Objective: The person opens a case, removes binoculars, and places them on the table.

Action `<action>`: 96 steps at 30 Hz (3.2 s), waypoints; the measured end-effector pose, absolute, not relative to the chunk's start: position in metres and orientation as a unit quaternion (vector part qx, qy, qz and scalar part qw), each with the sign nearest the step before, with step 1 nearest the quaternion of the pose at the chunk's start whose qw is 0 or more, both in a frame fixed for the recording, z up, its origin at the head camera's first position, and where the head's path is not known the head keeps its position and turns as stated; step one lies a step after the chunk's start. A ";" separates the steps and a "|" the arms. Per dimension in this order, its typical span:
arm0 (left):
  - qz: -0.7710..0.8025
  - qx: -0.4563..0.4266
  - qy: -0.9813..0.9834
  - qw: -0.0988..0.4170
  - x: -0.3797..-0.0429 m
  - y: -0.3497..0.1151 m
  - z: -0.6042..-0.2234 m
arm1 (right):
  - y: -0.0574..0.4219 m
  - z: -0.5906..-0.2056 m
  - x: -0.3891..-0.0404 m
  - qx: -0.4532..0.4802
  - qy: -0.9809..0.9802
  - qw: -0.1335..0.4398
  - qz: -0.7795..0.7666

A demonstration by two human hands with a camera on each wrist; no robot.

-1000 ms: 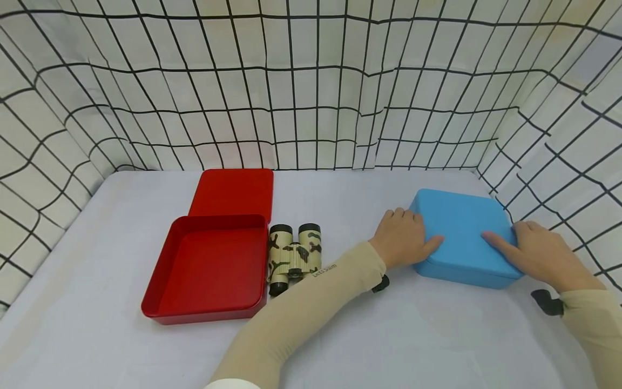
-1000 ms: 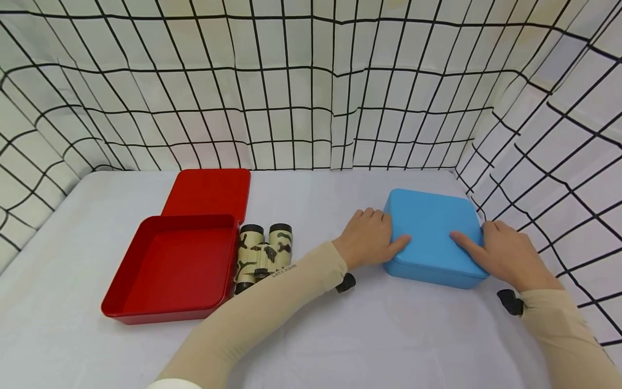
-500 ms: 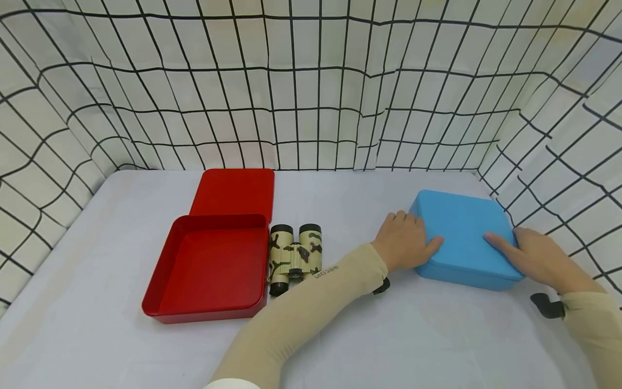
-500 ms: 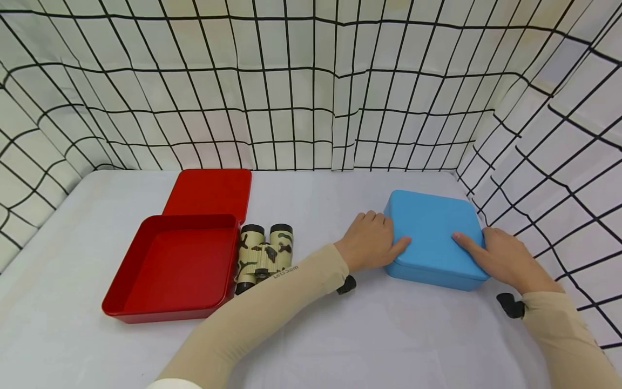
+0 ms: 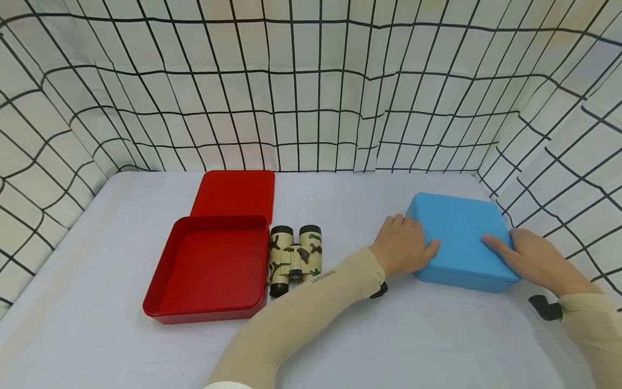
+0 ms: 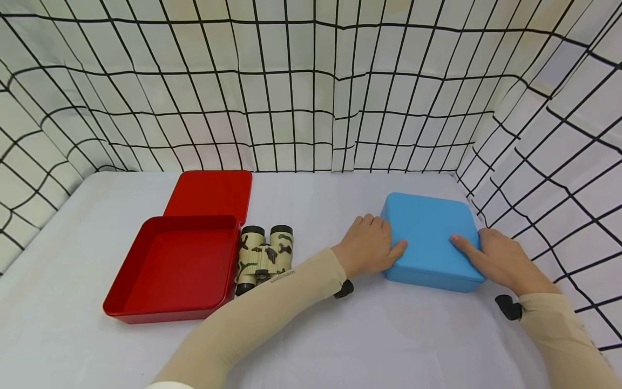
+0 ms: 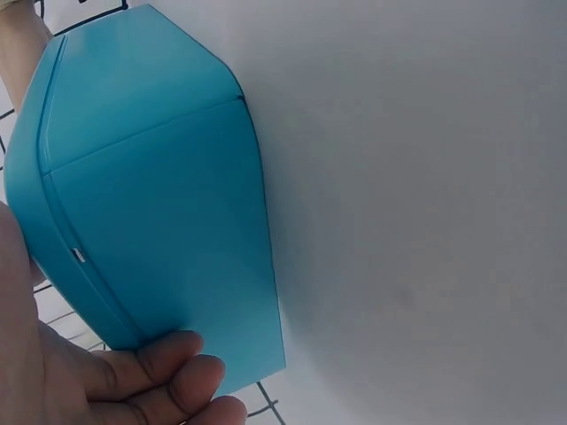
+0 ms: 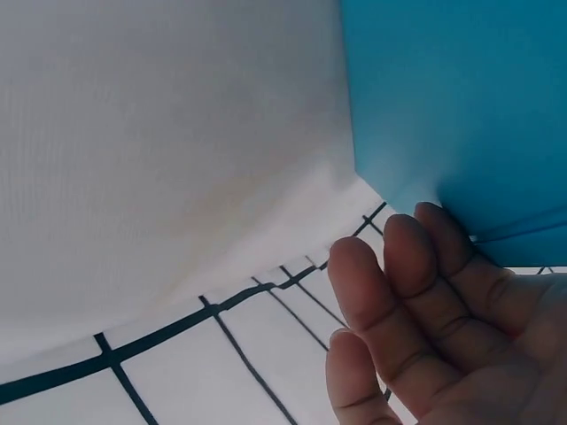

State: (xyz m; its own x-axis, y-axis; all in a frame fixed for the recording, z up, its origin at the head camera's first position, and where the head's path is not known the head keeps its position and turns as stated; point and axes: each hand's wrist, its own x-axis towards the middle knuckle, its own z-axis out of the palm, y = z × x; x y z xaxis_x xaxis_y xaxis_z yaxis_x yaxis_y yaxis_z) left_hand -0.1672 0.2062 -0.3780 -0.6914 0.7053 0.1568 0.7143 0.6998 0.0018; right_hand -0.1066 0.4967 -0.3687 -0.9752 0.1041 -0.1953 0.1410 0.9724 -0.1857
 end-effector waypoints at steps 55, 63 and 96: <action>0.002 -0.363 -0.928 0.085 -0.149 0.153 -0.377 | 0.445 -0.365 -0.110 -0.023 1.000 0.012 0.014; 0.009 -0.359 -0.931 0.063 -0.146 0.146 -0.376 | 0.437 -0.364 -0.109 -0.033 0.999 0.011 0.018; 0.004 -0.340 -0.937 0.077 -0.134 0.106 -0.376 | 0.398 -0.364 -0.111 -0.051 0.999 0.011 0.006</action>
